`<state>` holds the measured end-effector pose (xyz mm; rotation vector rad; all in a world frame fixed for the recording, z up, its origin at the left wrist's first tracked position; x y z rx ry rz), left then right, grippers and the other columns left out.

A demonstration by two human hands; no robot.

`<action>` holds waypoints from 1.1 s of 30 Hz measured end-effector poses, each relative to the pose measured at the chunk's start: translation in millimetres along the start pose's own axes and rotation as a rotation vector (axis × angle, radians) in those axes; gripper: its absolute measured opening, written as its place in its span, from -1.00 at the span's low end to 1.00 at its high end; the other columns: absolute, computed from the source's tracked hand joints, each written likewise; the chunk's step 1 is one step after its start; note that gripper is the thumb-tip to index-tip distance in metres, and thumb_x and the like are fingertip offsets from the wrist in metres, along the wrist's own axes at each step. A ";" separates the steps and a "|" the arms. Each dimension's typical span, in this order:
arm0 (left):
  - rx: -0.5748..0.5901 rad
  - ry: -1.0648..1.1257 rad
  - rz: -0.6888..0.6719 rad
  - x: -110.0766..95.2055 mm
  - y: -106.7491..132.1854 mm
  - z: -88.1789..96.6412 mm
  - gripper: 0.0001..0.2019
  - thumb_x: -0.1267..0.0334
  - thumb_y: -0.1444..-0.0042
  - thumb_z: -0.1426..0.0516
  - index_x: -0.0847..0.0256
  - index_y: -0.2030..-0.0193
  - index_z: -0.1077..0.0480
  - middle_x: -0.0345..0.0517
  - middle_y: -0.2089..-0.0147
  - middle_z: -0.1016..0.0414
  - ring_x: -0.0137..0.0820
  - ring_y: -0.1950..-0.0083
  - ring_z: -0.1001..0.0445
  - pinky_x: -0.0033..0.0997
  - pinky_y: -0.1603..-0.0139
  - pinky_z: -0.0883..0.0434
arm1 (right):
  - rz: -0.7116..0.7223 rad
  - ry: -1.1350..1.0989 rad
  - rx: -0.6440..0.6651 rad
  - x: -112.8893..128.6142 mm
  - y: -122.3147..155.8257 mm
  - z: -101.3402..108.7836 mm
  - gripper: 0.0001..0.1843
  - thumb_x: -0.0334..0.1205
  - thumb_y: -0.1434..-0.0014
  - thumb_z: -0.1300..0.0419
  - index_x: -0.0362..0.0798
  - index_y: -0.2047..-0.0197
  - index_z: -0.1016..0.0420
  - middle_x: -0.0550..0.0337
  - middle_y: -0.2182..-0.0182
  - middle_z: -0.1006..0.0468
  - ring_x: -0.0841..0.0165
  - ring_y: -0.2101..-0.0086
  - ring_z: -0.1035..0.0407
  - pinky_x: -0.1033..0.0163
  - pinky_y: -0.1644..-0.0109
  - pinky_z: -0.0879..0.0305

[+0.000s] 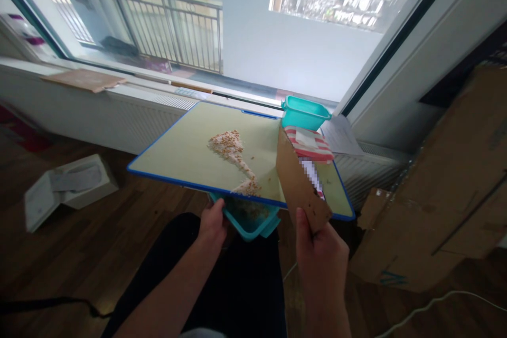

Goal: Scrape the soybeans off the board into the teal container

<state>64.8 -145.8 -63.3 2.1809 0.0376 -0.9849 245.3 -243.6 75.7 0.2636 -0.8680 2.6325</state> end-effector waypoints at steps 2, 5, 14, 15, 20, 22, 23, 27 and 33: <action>-0.006 -0.027 0.001 -0.8 0.0 -1.0 -0.85 0.51 0.26 -0.06 0.26 0.47 -0.28 -0.32 0.66 -0.23 -0.54 0.64 -0.25 -0.55 0.60 -0.21 | 0.040 0.007 0.011 2.5 2.7 -7.6 -0.48 0.07 -0.16 0.03 -0.17 0.37 -0.57 -0.05 0.51 -0.56 0.20 0.47 -0.46 0.27 0.47 -0.22; -0.028 -0.033 0.011 -2.9 4.5 1.3 -0.88 0.50 0.25 -0.04 0.25 0.50 -0.26 -0.32 0.67 -0.22 -0.54 0.64 -0.24 -0.55 0.60 -0.21 | 0.064 0.028 0.041 1.9 10.0 -17.4 -0.46 0.04 -0.20 0.09 -0.19 0.33 -0.57 -0.04 0.50 -0.56 0.22 0.50 -0.44 0.26 0.44 -0.23; -0.043 0.019 -0.022 -8.9 24.1 26.3 -0.88 0.47 0.27 -0.06 0.22 0.55 -0.17 -0.40 0.69 -0.09 -0.60 0.69 -0.11 -0.60 0.68 -0.11 | 0.078 0.041 0.189 -2.0 13.7 -23.1 -0.58 -0.01 -0.17 0.02 -0.10 0.34 -0.55 0.03 0.56 -0.54 0.25 0.53 -0.42 0.28 0.48 -0.16; -0.039 0.027 -0.022 -8.5 23.5 27.8 -0.87 0.47 0.27 -0.06 0.22 0.56 -0.17 -0.40 0.69 -0.08 -0.61 0.69 -0.11 -0.60 0.68 -0.10 | 0.099 0.028 0.212 -1.6 13.4 -23.0 -0.60 -0.03 -0.17 0.02 -0.09 0.31 -0.55 0.05 0.55 -0.54 0.26 0.53 -0.42 0.28 0.48 -0.16; 0.009 0.050 -0.011 -5.8 22.1 28.8 -0.87 0.46 0.25 -0.07 0.22 0.53 -0.16 -0.40 0.68 -0.11 -0.60 0.69 -0.13 -0.59 0.68 -0.11 | 0.168 -0.080 0.254 -1.2 8.8 -20.1 -0.65 -0.08 -0.15 0.00 -0.08 0.29 -0.55 0.05 0.50 -0.57 0.28 0.48 -0.44 0.29 0.44 -0.22; 0.044 0.066 -0.033 -5.3 22.8 28.4 -0.86 0.45 0.24 -0.09 0.22 0.52 -0.17 -0.40 0.66 -0.13 -0.60 0.68 -0.16 -0.59 0.66 -0.13 | 0.189 -0.123 0.232 -1.3 5.7 -17.8 -0.65 -0.10 -0.15 0.00 -0.09 0.32 -0.56 0.04 0.49 -0.57 0.28 0.45 -0.45 0.29 0.40 -0.26; 0.061 0.076 -0.051 -5.2 23.0 28.5 -0.85 0.44 0.24 -0.11 0.22 0.51 -0.17 -0.39 0.66 -0.15 -0.60 0.67 -0.17 -0.59 0.66 -0.14 | 0.204 -0.138 0.224 -1.2 4.2 -16.8 -0.65 -0.11 -0.15 0.00 -0.09 0.32 -0.56 0.04 0.49 -0.57 0.28 0.44 -0.45 0.29 0.38 -0.28; 0.112 0.113 -0.114 -5.9 23.9 29.6 -0.82 0.42 0.24 -0.15 0.22 0.48 -0.19 -0.39 0.64 -0.19 -0.59 0.66 -0.19 -0.59 0.64 -0.17 | 0.250 -0.164 0.229 -0.5 1.7 -15.7 -0.66 -0.11 -0.16 0.01 -0.07 0.34 -0.56 0.09 0.58 -0.54 0.29 0.49 -0.44 0.28 0.36 -0.30; 0.106 0.116 -0.099 -7.2 23.8 29.8 -0.80 0.41 0.23 -0.16 0.21 0.48 -0.18 -0.39 0.64 -0.19 -0.59 0.65 -0.19 -0.58 0.63 -0.17 | 0.198 -0.143 0.193 4.0 7.3 -17.1 -0.65 -0.05 -0.13 -0.03 -0.06 0.43 -0.55 0.08 0.58 -0.54 0.28 0.53 -0.45 0.30 0.48 -0.28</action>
Point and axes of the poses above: each hand's wrist, its own y-axis away from the middle knuckle, its own z-axis out of the back of the hand, x = y × z, the point moved 3 cm from there along -y, towards the middle knuckle
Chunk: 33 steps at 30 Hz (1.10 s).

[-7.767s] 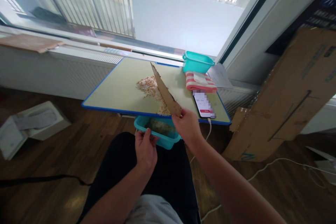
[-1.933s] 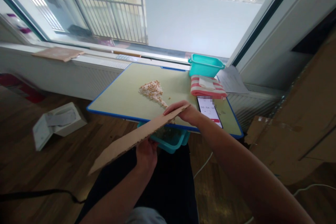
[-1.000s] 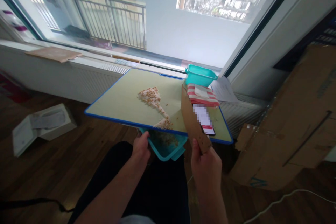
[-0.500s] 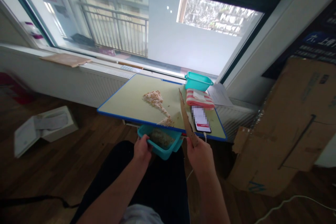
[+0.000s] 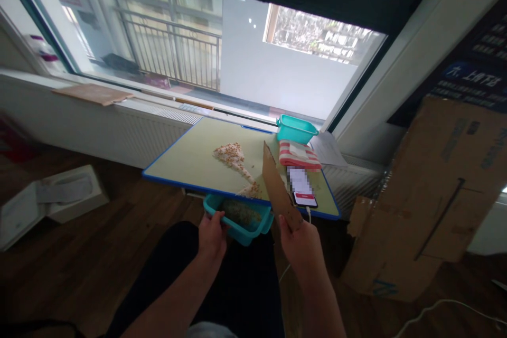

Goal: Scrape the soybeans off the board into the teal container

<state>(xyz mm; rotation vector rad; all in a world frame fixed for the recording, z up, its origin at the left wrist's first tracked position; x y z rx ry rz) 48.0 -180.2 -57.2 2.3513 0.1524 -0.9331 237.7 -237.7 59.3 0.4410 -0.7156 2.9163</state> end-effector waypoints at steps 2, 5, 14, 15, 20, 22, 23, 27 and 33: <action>-0.003 0.001 0.002 0.2 -1.5 0.0 -0.81 0.40 0.23 -0.16 0.21 0.48 -0.19 -0.39 0.63 -0.20 -0.59 0.65 -0.19 -0.59 0.63 -0.17 | -0.016 0.013 0.007 4.8 1.4 -0.6 -0.63 -0.05 -0.14 -0.01 -0.07 0.43 -0.55 0.06 0.56 -0.55 0.28 0.52 -0.45 0.30 0.48 -0.28; -0.014 0.007 0.007 0.8 -4.1 0.8 -0.82 0.41 0.24 -0.16 0.22 0.47 -0.20 -0.39 0.62 -0.21 -0.60 0.64 -0.19 -0.60 0.63 -0.16 | -0.011 0.014 0.025 12.7 2.4 0.9 -0.62 -0.06 -0.16 0.00 -0.10 0.37 -0.55 0.04 0.50 -0.57 0.27 0.48 -0.47 0.30 0.45 -0.29; -0.041 0.025 0.035 -4.5 -6.0 8.2 -0.78 0.41 0.26 -0.18 0.22 0.48 -0.18 -0.38 0.61 -0.21 -0.60 0.62 -0.21 -0.58 0.60 -0.17 | -0.035 -0.104 0.031 32.1 12.3 10.4 -0.70 -0.07 -0.13 -0.06 -0.06 0.40 -0.53 0.09 0.47 -0.57 0.30 0.43 -0.48 0.34 0.46 -0.30; -0.043 0.029 0.037 -5.8 -5.6 8.9 -0.78 0.41 0.26 -0.18 0.22 0.48 -0.17 -0.38 0.61 -0.22 -0.59 0.61 -0.21 -0.58 0.59 -0.18 | -0.022 -0.101 0.030 33.7 13.2 10.0 -0.71 -0.08 -0.12 -0.07 -0.06 0.40 -0.53 0.10 0.47 -0.57 0.29 0.43 -0.47 0.34 0.46 -0.30; -0.020 0.038 0.014 -10.9 -3.4 9.5 -0.76 0.39 0.25 -0.20 0.21 0.48 -0.16 -0.39 0.61 -0.21 -0.60 0.61 -0.20 -0.58 0.58 -0.17 | 0.077 -0.050 0.040 37.8 17.7 3.9 -0.71 -0.11 -0.13 -0.05 -0.05 0.40 -0.53 0.07 0.44 -0.58 0.30 0.45 -0.46 0.33 0.46 -0.29; -0.028 0.026 0.012 -11.8 -3.4 9.7 -0.76 0.39 0.24 -0.19 0.21 0.48 -0.16 -0.39 0.62 -0.20 -0.60 0.62 -0.20 -0.58 0.59 -0.16 | 0.101 -0.030 0.044 39.2 20.0 2.0 -0.71 -0.11 -0.14 -0.05 -0.04 0.40 -0.54 0.08 0.46 -0.57 0.31 0.46 -0.46 0.32 0.46 -0.29; -0.036 0.020 0.014 -12.2 -3.4 9.9 -0.77 0.39 0.23 -0.19 0.21 0.48 -0.16 -0.39 0.62 -0.19 -0.60 0.62 -0.19 -0.58 0.60 -0.15 | 0.112 -0.026 0.047 40.5 21.1 1.4 -0.72 -0.11 -0.14 -0.05 -0.04 0.40 -0.54 0.09 0.47 -0.57 0.31 0.47 -0.46 0.32 0.46 -0.29; -0.052 0.016 0.034 -14.0 -3.3 9.6 -0.79 0.42 0.22 -0.17 0.21 0.48 -0.16 -0.39 0.62 -0.20 -0.61 0.63 -0.19 -0.59 0.60 -0.15 | 0.125 -0.028 0.044 49.7 25.9 2.0 -0.73 -0.13 -0.14 -0.06 -0.03 0.41 -0.54 0.10 0.47 -0.57 0.30 0.44 -0.47 0.32 0.46 -0.30; -0.047 0.030 0.047 -17.1 -3.5 8.6 -0.80 0.44 0.21 -0.15 0.21 0.47 -0.17 -0.38 0.62 -0.21 -0.60 0.63 -0.21 -0.58 0.59 -0.17 | 0.117 -0.043 0.045 58.9 33.6 7.0 -0.73 -0.13 -0.14 -0.06 -0.02 0.40 -0.55 0.09 0.43 -0.58 0.28 0.39 -0.48 0.31 0.40 -0.34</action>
Point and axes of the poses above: each hand's wrist, its own y-axis away from the middle knuckle, its own z-axis out of the back of the hand, x = y × z, the point moved 3 cm from there along -y, towards the middle knuckle
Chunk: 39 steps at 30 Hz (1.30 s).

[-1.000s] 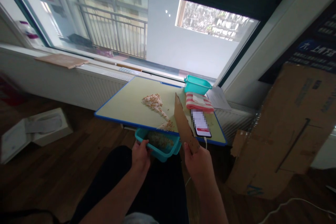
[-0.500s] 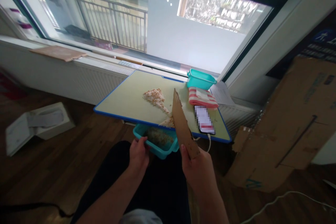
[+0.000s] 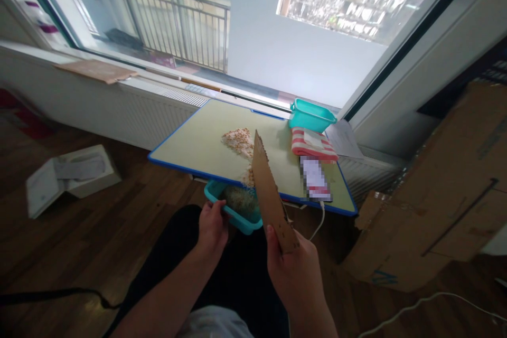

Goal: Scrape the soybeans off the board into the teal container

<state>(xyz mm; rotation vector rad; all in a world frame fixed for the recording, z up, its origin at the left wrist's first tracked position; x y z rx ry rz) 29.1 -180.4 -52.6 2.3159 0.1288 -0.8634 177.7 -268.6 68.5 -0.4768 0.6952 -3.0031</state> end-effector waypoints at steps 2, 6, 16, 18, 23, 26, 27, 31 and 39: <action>0.003 -0.002 -0.008 -1.0 -1.0 0.3 -0.80 0.43 0.21 -0.16 0.21 0.47 -0.17 -0.39 0.62 -0.20 -0.60 0.64 -0.20 -0.58 0.60 -0.17 | -0.011 -0.006 -0.047 -5.0 -3.4 3.2 -0.73 -0.12 -0.13 -0.07 -0.03 0.39 -0.55 0.09 0.45 -0.57 0.27 0.39 -0.48 0.29 0.37 -0.35; -0.014 0.001 -0.012 -2.9 -4.6 2.6 -0.79 0.43 0.21 -0.16 0.21 0.48 -0.17 -0.39 0.63 -0.18 -0.60 0.65 -0.19 -0.58 0.62 -0.16 | -0.009 -0.128 -0.079 -17.1 -37.5 8.3 -0.72 -0.08 -0.09 -0.10 -0.05 0.31 -0.55 0.08 0.44 -0.57 0.24 0.35 -0.47 0.24 0.27 -0.38; -0.062 0.030 -0.023 -13.5 -16.5 6.7 -0.83 0.45 0.19 -0.15 0.22 0.48 -0.20 -0.36 0.60 -0.25 -0.59 0.62 -0.23 -0.59 0.60 -0.21 | 0.017 -0.871 0.329 18.9 -193.3 -58.0 -0.70 -0.22 0.21 -0.29 -0.08 0.32 -0.56 0.22 0.42 -0.58 0.29 0.35 -0.44 0.20 0.24 -0.37; -0.090 0.031 -0.025 -14.9 -20.1 7.9 -0.83 0.45 0.19 -0.15 0.21 0.50 -0.19 -0.37 0.62 -0.23 -0.60 0.64 -0.20 -0.60 0.62 -0.18 | 0.060 -0.998 0.490 35.0 -210.3 -84.5 -0.74 -0.28 0.24 -0.27 -0.07 0.36 -0.56 0.23 0.42 -0.58 0.31 0.33 -0.44 0.23 0.23 -0.36; -0.109 0.088 -0.023 -15.6 -25.7 13.0 -0.84 0.47 0.20 -0.17 0.23 0.46 -0.27 -0.30 0.56 -0.33 -0.56 0.58 -0.30 -0.56 0.57 -0.26 | 0.167 -1.118 0.706 54.6 -227.4 -135.9 -0.77 -0.30 0.19 -0.21 -0.11 0.37 -0.56 0.18 0.32 -0.58 0.35 0.22 -0.43 0.30 0.18 -0.32; -0.055 0.122 -0.046 -16.6 -25.3 14.5 -0.83 0.44 0.20 -0.19 0.24 0.40 -0.32 -0.24 0.49 -0.40 -0.53 0.53 -0.35 -0.54 0.53 -0.31 | 0.218 -1.148 0.807 48.8 -227.7 -149.9 -0.85 -0.29 0.18 -0.27 -0.09 0.43 -0.56 0.15 0.39 -0.59 0.34 0.27 -0.44 0.25 0.16 -0.33; -0.041 0.132 -0.053 -17.2 -24.7 14.8 -0.82 0.43 0.20 -0.20 0.25 0.39 -0.33 -0.22 0.47 -0.42 -0.52 0.52 -0.37 -0.53 0.52 -0.32 | 0.241 -1.155 0.825 45.2 -227.3 -151.4 -0.87 -0.27 0.15 -0.27 -0.08 0.43 -0.57 0.14 0.40 -0.59 0.34 0.28 -0.44 0.24 0.16 -0.33; -0.031 0.175 -0.057 -20.3 -22.2 14.3 -0.78 0.44 0.23 -0.21 0.26 0.35 -0.36 -0.17 0.42 -0.47 -0.47 0.47 -0.42 -0.50 0.47 -0.37 | 0.303 -1.162 0.842 29.5 -224.6 -146.8 -0.84 -0.15 0.11 -0.31 -0.07 0.45 -0.58 0.10 0.41 -0.59 0.33 0.31 -0.44 0.23 0.16 -0.33; -0.035 0.186 -0.062 -25.2 -19.4 7.7 -0.77 0.50 0.25 -0.18 0.25 0.35 -0.41 -0.15 0.41 -0.49 -0.46 0.45 -0.44 -0.49 0.44 -0.40 | 0.283 -1.102 0.807 5.9 -211.8 -125.4 -0.77 -0.06 0.11 -0.32 -0.04 0.43 -0.59 0.08 0.39 -0.60 0.31 0.31 -0.45 0.24 0.19 -0.35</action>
Point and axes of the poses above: each hand's wrist, its own y-axis away from the middle knuckle, its own z-axis out of the back of the hand, x = y × z, the point moved 3 cm from there along -y, towards the middle knuckle
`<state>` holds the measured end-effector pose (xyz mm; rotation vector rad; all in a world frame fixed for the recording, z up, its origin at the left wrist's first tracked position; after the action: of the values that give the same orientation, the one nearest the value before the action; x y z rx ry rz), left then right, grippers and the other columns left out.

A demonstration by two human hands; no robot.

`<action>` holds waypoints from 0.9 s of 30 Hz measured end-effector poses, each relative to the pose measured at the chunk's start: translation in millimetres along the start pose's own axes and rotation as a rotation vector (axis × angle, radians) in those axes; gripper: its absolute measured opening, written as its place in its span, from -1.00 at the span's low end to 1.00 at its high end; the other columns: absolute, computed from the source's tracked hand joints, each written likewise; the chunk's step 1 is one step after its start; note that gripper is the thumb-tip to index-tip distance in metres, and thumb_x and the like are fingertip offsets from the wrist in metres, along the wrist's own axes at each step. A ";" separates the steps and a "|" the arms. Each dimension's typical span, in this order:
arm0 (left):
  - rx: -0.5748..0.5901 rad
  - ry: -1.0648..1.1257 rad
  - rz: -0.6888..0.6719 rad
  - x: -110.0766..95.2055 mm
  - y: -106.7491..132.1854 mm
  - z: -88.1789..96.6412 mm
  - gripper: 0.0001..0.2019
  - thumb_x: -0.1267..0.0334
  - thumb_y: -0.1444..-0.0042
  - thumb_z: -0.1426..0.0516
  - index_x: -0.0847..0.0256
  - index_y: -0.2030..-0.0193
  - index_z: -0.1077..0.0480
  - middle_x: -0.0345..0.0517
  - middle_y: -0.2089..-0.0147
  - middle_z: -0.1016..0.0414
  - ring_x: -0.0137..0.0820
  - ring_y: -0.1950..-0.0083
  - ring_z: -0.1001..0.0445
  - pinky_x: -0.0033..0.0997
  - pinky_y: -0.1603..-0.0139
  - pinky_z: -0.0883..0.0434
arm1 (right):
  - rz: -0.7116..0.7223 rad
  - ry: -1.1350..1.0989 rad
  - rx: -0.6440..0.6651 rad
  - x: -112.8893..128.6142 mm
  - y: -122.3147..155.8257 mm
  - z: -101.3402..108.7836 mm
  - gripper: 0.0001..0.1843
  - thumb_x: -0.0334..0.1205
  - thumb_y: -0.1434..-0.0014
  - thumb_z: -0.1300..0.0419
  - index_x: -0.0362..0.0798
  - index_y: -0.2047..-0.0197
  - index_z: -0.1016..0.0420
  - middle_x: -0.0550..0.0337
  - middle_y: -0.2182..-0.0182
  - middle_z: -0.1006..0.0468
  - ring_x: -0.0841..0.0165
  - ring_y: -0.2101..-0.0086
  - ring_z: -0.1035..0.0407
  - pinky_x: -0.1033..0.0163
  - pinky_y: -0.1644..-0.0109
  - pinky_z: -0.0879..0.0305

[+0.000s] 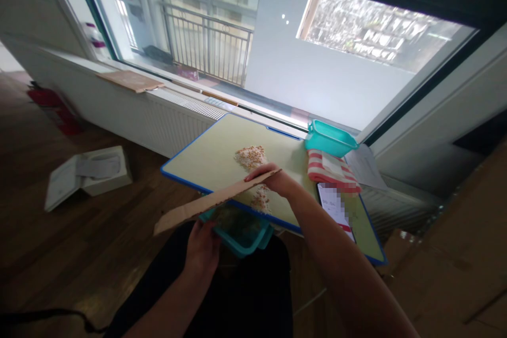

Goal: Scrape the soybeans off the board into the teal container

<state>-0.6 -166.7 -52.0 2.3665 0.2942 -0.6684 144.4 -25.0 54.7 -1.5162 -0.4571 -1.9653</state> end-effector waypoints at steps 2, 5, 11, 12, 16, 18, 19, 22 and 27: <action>-0.016 0.003 -0.014 1.0 1.1 -0.8 -0.77 0.50 0.25 -0.19 0.23 0.36 -0.41 -0.16 0.40 -0.49 -0.45 0.42 -0.45 -0.49 0.44 -0.39 | -0.004 -0.006 -0.023 -1.6 9.5 3.2 -0.73 -0.02 0.14 -0.33 -0.04 0.43 -0.59 0.08 0.39 -0.60 0.30 0.31 -0.45 0.23 0.18 -0.35; -0.022 0.000 -0.041 4.5 4.7 -1.6 -0.79 0.45 0.24 -0.22 0.23 0.38 -0.39 -0.16 0.40 -0.47 -0.39 0.34 -0.46 -0.48 0.44 -0.38 | -0.021 0.001 -0.062 -5.4 24.4 7.7 -0.72 -0.01 0.14 -0.33 -0.05 0.43 -0.59 0.07 0.38 -0.60 0.29 0.29 -0.45 0.24 0.18 -0.34; 0.047 -0.001 -0.024 16.4 16.7 -3.0 -0.73 0.42 0.32 -0.27 0.24 0.37 -0.39 -0.16 0.40 -0.48 -0.38 0.37 -0.46 -0.48 0.46 -0.36 | 0.005 0.040 -0.108 -1.8 48.4 7.7 -0.73 -0.02 0.07 -0.29 -0.05 0.40 -0.59 0.06 0.35 -0.60 0.29 0.27 -0.46 0.24 0.15 -0.34; 0.056 -0.005 -0.012 18.4 18.6 -3.0 -0.72 0.42 0.31 -0.26 0.24 0.35 -0.40 -0.16 0.39 -0.48 -0.40 0.39 -0.45 -0.48 0.47 -0.36 | 0.015 0.048 -0.116 -0.2 51.4 6.8 -0.74 -0.02 0.06 -0.28 -0.05 0.40 -0.59 0.06 0.35 -0.60 0.29 0.27 -0.46 0.25 0.16 -0.34; 0.067 -0.033 0.017 25.0 24.9 -2.9 -0.73 0.43 0.29 -0.25 0.25 0.34 -0.41 -0.17 0.40 -0.48 -0.45 0.43 -0.43 -0.51 0.47 -0.34 | 0.025 0.065 -0.150 4.0 62.0 3.5 -0.73 -0.01 0.04 -0.26 -0.05 0.40 -0.59 0.07 0.35 -0.60 0.32 0.29 -0.46 0.26 0.17 -0.33; 0.068 -0.044 0.025 27.9 27.4 -3.1 -0.75 0.44 0.29 -0.24 0.25 0.36 -0.40 -0.18 0.41 -0.47 -0.46 0.43 -0.43 -0.50 0.46 -0.34 | 0.020 0.057 -0.170 5.1 66.8 2.4 -0.70 0.02 0.06 -0.27 -0.05 0.42 -0.59 0.06 0.36 -0.60 0.30 0.30 -0.46 0.25 0.17 -0.33; 0.068 -0.051 0.030 29.4 28.5 -3.3 -0.75 0.44 0.28 -0.24 0.25 0.36 -0.40 -0.18 0.41 -0.47 -0.46 0.42 -0.43 -0.50 0.45 -0.34 | 0.018 0.052 -0.179 5.7 69.1 1.8 -0.69 0.03 0.07 -0.27 -0.05 0.42 -0.59 0.06 0.37 -0.60 0.30 0.30 -0.46 0.24 0.17 -0.33; 0.078 -0.071 0.044 33.3 31.5 -4.6 -0.73 0.43 0.28 -0.23 0.24 0.34 -0.39 -0.18 0.39 -0.46 -0.46 0.41 -0.42 -0.49 0.45 -0.33 | 0.005 0.043 -0.199 7.1 75.6 0.3 -0.72 0.00 0.07 -0.27 -0.05 0.42 -0.60 0.06 0.37 -0.60 0.29 0.30 -0.46 0.23 0.17 -0.33; 0.096 -0.090 0.038 37.0 35.7 -5.8 -0.75 0.43 0.26 -0.23 0.22 0.34 -0.37 -0.18 0.37 -0.45 -0.45 0.37 -0.42 -0.48 0.41 -0.33 | -0.032 0.049 -0.252 7.6 85.6 -2.3 -0.86 -0.19 0.09 -0.26 -0.05 0.44 -0.60 0.10 0.41 -0.60 0.31 0.34 -0.46 0.24 0.20 -0.34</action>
<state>46.1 -188.8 -49.0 2.4183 0.1803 -0.7845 197.0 -93.0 53.4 -1.6160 -0.2195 -2.1441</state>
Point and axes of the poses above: each hand's wrist, its own y-axis away from the middle knuckle, its own z-axis out of the back of the hand, x = y × z, the point moved 3 cm from there along -y, towards the middle knuckle
